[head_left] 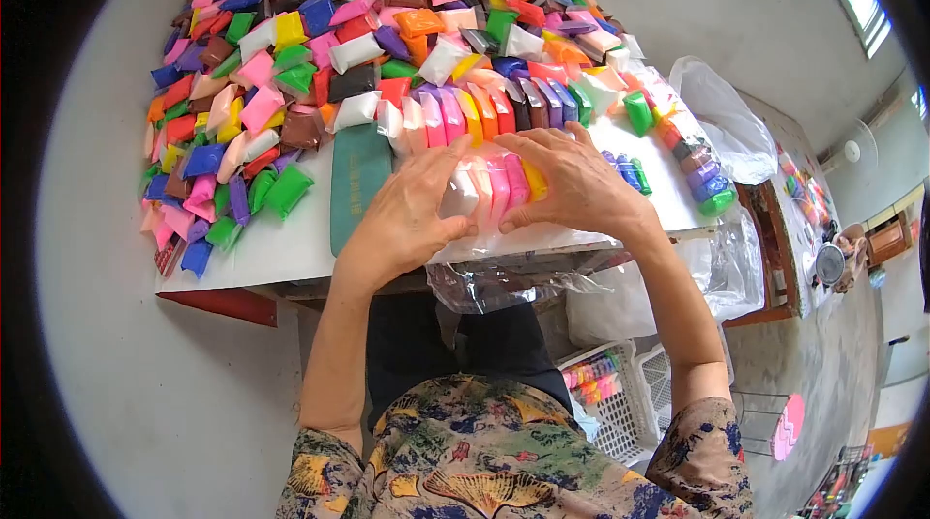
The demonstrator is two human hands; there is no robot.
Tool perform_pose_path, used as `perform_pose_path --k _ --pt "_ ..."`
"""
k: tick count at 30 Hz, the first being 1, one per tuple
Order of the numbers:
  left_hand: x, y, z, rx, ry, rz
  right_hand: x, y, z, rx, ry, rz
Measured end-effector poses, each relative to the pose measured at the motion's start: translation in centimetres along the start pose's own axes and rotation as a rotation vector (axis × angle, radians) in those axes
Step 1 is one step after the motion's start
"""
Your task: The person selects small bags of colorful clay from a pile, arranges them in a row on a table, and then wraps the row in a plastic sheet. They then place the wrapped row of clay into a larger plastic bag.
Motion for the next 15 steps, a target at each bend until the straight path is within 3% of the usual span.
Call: perform_pose_path --k 15 --pt "-0.5 0.2 -0.9 -0.094 0.091 -0.009 0.5 -0.4 0.0 0.031 -0.054 0.057"
Point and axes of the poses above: each hand's wrist, its own y-axis away from the middle knuckle, its own x-axis out of the palm, z = x × y, the point moved 8 cm from there along -y, towards the middle knuckle, and after that the axes turned 1 degree about x, right-handed, at the moved point
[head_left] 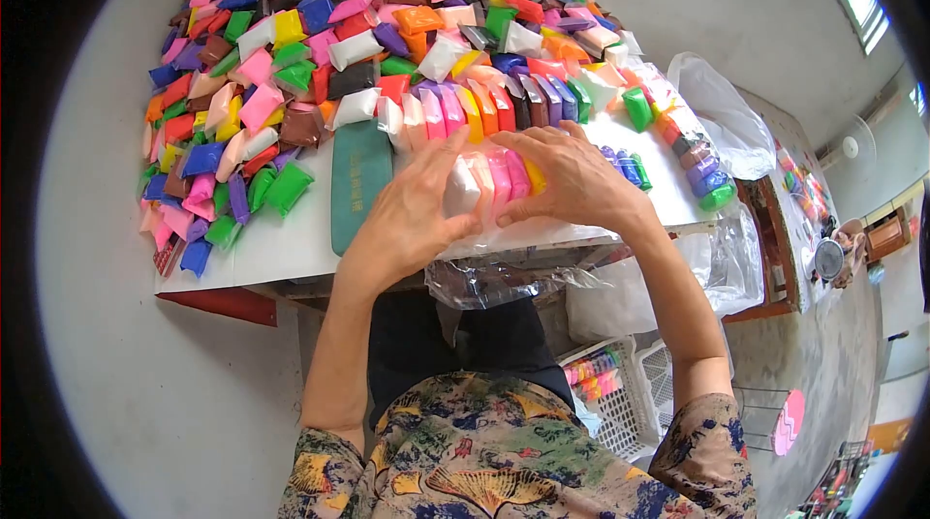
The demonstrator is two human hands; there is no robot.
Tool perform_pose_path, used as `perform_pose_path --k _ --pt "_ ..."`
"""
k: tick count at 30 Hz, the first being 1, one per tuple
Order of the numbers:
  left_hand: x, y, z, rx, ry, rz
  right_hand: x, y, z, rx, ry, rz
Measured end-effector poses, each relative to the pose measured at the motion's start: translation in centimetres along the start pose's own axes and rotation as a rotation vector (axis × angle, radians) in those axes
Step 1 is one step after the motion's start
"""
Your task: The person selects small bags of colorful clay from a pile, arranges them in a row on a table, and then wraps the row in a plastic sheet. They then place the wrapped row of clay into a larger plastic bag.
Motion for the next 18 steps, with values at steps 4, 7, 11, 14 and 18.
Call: perform_pose_path --k 4,7,11,14,18 --pt "-2.0 1.5 -1.6 0.032 -0.112 -0.094 -0.8 0.4 0.8 0.014 -0.006 0.022" --pt "-2.0 2.4 -1.7 -0.025 -0.112 -0.095 -1.0 0.7 0.9 0.008 -0.020 0.001" --pt "-0.9 2.3 -1.3 -0.080 -0.093 -0.096 -0.5 0.5 1.0 0.006 -0.007 -0.004" --pt "-0.4 2.1 -1.2 -0.108 -0.016 -0.104 -0.4 0.4 1.5 0.010 -0.031 0.005" --pt "-0.1 1.9 -0.6 -0.138 0.060 -0.127 -0.1 0.3 1.1 -0.063 -0.004 -0.047"
Point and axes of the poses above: each hand's wrist, its own y-axis away from the middle knuckle, its own x-axis out of the palm, z = x × y, the point moved 8 cm from there along -y, towards the middle knuckle, and after that the axes turned 1 degree about x, right-handed, at the moved point
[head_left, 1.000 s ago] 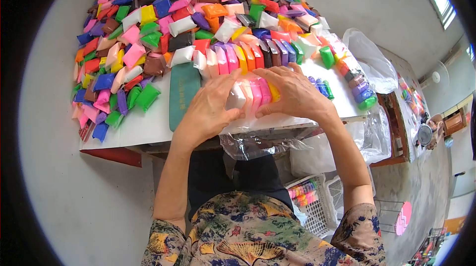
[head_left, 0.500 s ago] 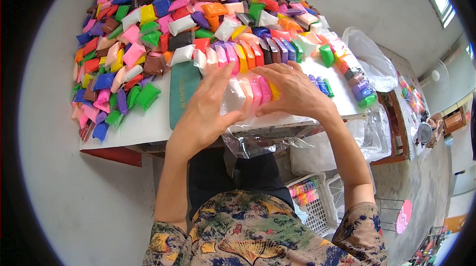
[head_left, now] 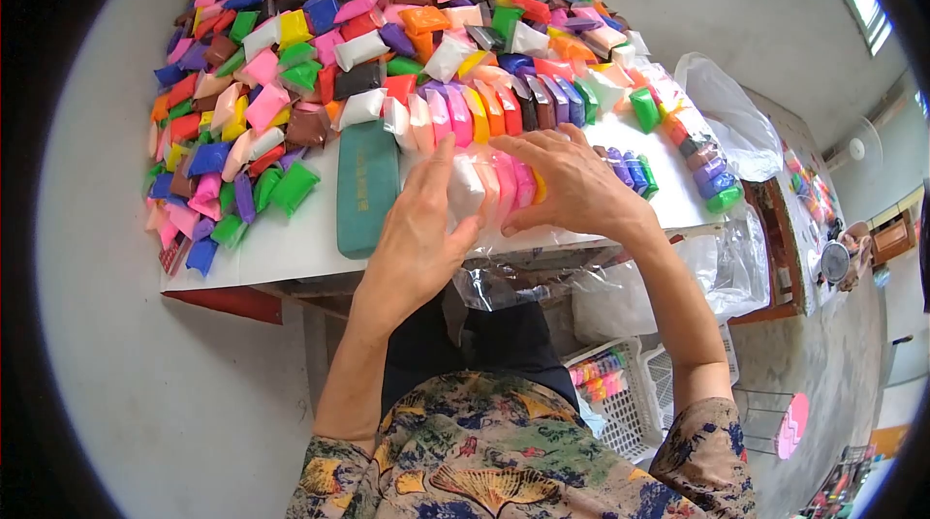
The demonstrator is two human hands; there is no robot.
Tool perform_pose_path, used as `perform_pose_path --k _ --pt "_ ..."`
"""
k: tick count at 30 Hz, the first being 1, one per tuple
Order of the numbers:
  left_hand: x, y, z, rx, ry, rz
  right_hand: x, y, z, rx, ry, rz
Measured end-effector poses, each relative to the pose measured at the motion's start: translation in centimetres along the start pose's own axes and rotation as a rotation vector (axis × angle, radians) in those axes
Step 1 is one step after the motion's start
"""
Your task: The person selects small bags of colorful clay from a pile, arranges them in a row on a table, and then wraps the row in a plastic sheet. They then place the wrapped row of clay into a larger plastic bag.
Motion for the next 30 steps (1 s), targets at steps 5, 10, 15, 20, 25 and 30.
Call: perform_pose_path --k 5,10,15,20,25,30 --pt "0.1 -0.3 0.7 0.011 0.050 -0.074 0.1 0.1 0.0 -0.018 0.033 -0.029" --pt "0.4 -0.2 1.1 0.007 0.069 -0.045 0.1 0.0 0.2 -0.023 0.019 -0.025" --pt "0.9 -0.5 1.4 -0.007 0.029 -0.025 0.4 -0.2 0.0 -0.031 0.027 -0.026" --pt "1.0 -0.5 -0.1 0.088 -0.018 0.015 0.6 -0.4 -0.1 -0.035 0.031 -0.026" --pt "0.5 -0.3 -0.7 0.185 -0.177 0.044 -0.1 -0.2 0.3 0.063 0.014 0.057" --pt "-1.8 -1.6 -1.7 0.337 -0.316 -0.030 -3.9 2.3 1.5 -0.014 0.079 -0.188"
Point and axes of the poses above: each hand's wrist, its own y-axis away from the middle knuckle, its own x-axis out of the palm, z = x × y, the point moved 8 cm from there along -y, towards the middle knuckle, and after that the axes turned 1 degree about x, right-handed, at the moved point
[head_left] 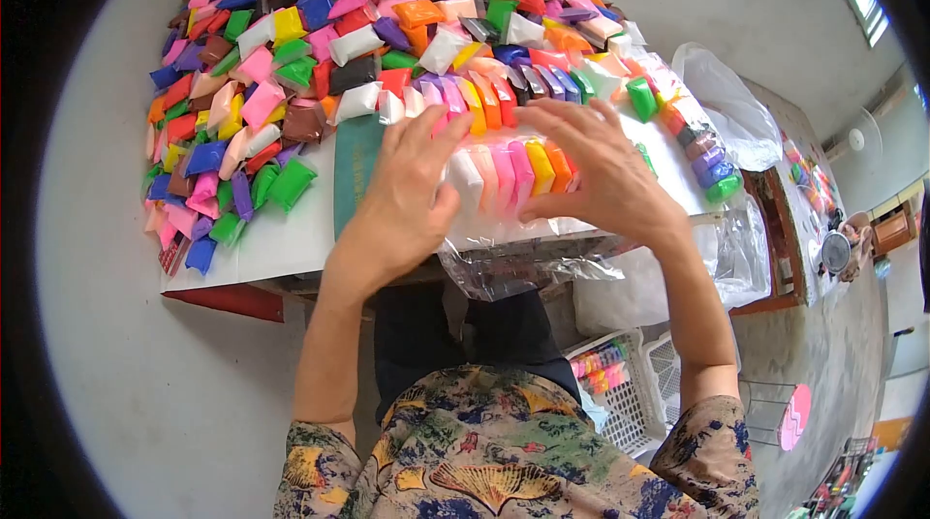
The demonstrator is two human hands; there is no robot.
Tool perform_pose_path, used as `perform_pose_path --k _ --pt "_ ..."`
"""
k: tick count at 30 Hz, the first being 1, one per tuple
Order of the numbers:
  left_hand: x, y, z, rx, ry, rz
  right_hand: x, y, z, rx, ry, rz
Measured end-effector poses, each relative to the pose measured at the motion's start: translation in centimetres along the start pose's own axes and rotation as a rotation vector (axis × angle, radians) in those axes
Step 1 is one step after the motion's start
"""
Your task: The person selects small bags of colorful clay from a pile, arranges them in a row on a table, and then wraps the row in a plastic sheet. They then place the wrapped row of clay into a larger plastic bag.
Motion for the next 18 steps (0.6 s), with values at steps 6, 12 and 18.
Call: perform_pose_path --k 6,12,18 --pt "0.7 -1.3 -1.6 0.136 0.336 0.151 -2.9 6.7 2.0 -0.071 -0.013 0.105" --pt "1.5 1.4 -1.5 0.217 0.258 0.372 -3.0 12.1 -0.2 0.052 0.395 0.235" --pt "0.8 3.4 -2.4 0.267 0.156 0.453 -3.6 12.8 -3.5 -0.088 0.456 0.076"
Point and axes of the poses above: each hand's wrist, its own y-axis away from the middle knuckle, its own x-axis out of the palm, z = x × y, the point moved 8 cm from there along -y, towards the middle knuckle, and after that the axes turned 1 degree about x, right-handed, at the moved point
